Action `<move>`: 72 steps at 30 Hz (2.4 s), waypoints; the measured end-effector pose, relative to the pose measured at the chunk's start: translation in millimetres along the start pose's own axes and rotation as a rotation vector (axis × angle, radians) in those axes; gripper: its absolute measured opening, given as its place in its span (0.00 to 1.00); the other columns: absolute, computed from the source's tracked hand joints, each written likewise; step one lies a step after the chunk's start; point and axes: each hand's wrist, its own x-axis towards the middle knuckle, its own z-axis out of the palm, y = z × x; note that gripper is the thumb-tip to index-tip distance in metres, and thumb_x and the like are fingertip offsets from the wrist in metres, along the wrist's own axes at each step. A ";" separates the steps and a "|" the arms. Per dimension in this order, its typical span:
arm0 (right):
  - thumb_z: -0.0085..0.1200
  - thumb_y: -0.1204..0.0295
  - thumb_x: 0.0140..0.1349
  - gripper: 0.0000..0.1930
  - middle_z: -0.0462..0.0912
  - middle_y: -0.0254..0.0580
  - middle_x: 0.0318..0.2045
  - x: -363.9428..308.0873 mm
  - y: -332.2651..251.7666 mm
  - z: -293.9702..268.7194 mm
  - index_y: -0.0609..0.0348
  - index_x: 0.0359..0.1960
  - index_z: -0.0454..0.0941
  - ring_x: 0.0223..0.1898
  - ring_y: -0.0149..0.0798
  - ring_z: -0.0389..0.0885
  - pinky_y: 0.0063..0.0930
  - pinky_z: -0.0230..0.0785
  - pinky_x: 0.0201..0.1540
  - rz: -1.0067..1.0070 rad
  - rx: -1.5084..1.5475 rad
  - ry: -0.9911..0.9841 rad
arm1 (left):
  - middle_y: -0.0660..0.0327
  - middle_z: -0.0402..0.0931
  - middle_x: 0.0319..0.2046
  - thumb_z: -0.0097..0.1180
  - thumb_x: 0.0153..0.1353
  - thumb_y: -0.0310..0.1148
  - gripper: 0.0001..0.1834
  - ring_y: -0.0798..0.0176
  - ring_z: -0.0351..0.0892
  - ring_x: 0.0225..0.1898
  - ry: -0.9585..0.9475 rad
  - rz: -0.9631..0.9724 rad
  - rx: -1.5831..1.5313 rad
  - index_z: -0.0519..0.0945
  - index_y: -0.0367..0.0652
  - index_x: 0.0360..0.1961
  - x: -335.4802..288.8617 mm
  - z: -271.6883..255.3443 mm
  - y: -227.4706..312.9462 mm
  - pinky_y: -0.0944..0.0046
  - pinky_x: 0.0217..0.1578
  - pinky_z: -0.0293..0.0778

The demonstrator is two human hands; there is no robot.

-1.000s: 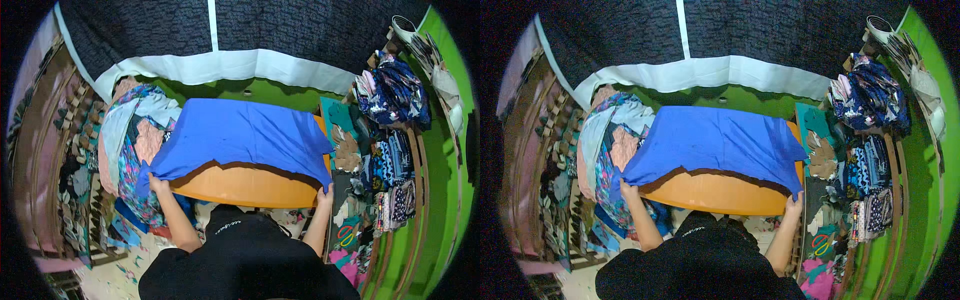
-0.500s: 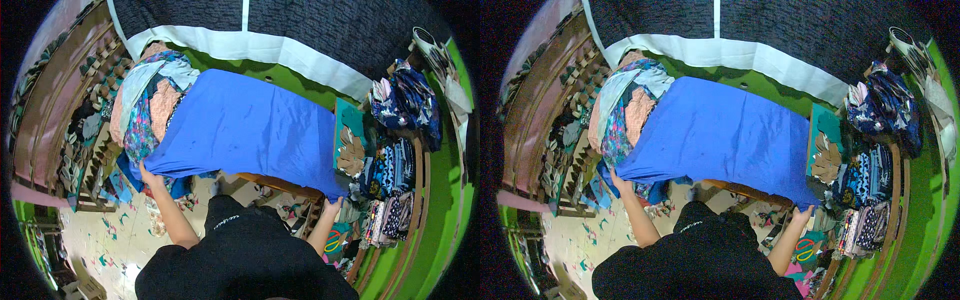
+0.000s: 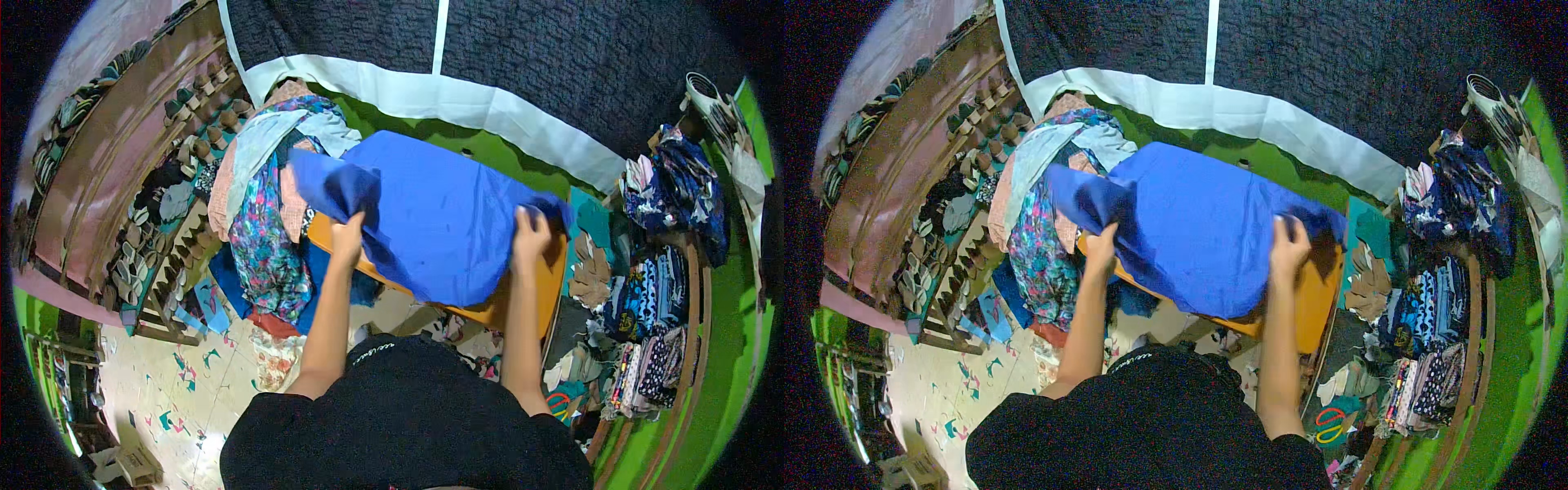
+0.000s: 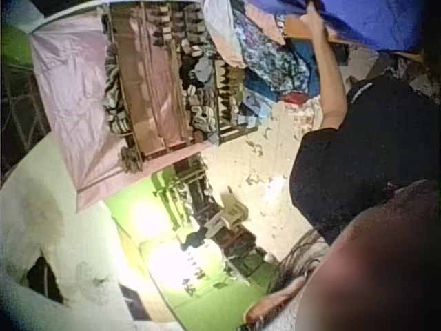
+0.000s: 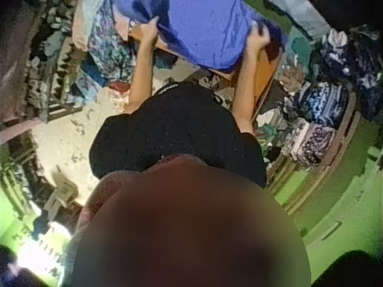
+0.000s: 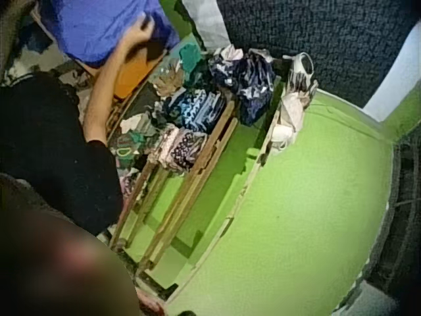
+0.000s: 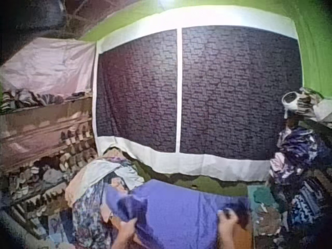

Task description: The recorder folds several pieces of fabric on a small table and places them on a shelf.

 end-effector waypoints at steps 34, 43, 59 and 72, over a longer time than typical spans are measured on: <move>0.55 0.78 0.40 0.14 0.70 0.40 0.31 -56.9 -99.9 156.0 0.59 0.33 0.75 0.34 0.41 0.69 0.28 0.61 0.38 -0.510 -0.307 -0.787 | 0.55 0.62 0.47 0.31 0.62 0.34 0.19 0.62 0.60 0.49 -0.504 0.198 -0.094 0.59 0.33 0.50 -2.2 15.3 40.5 0.65 0.51 0.55; 0.55 0.75 0.40 0.11 0.74 0.47 0.29 -16.3 -90.8 176.7 0.65 0.28 0.73 0.32 0.43 0.73 0.33 0.63 0.39 -0.655 -0.371 -0.955 | 0.59 0.66 0.42 0.43 0.57 0.29 0.17 0.66 0.64 0.44 -0.549 0.235 -0.134 0.64 0.34 0.46 11.7 18.4 54.2 0.67 0.47 0.59; 0.53 0.78 0.40 0.05 0.73 0.46 0.19 4.1 -131.3 210.8 0.67 0.20 0.72 0.22 0.41 0.72 0.26 0.63 0.26 -0.569 -0.063 -0.259 | 0.50 0.73 0.36 0.52 0.42 0.31 0.19 0.51 0.71 0.41 -0.734 0.208 0.413 0.71 0.37 0.39 48.4 -7.5 -142.0 0.60 0.42 0.66; 0.52 0.76 0.47 0.05 0.74 0.34 0.18 186.5 -25.1 44.9 0.66 0.24 0.74 0.22 0.25 0.68 0.20 0.62 0.27 -0.404 -0.327 0.033 | 0.46 0.70 0.36 0.35 0.57 0.43 0.19 0.49 0.74 0.34 -0.402 -0.986 -0.317 0.69 0.38 0.37 206.2 92.4 -69.6 0.55 0.30 0.76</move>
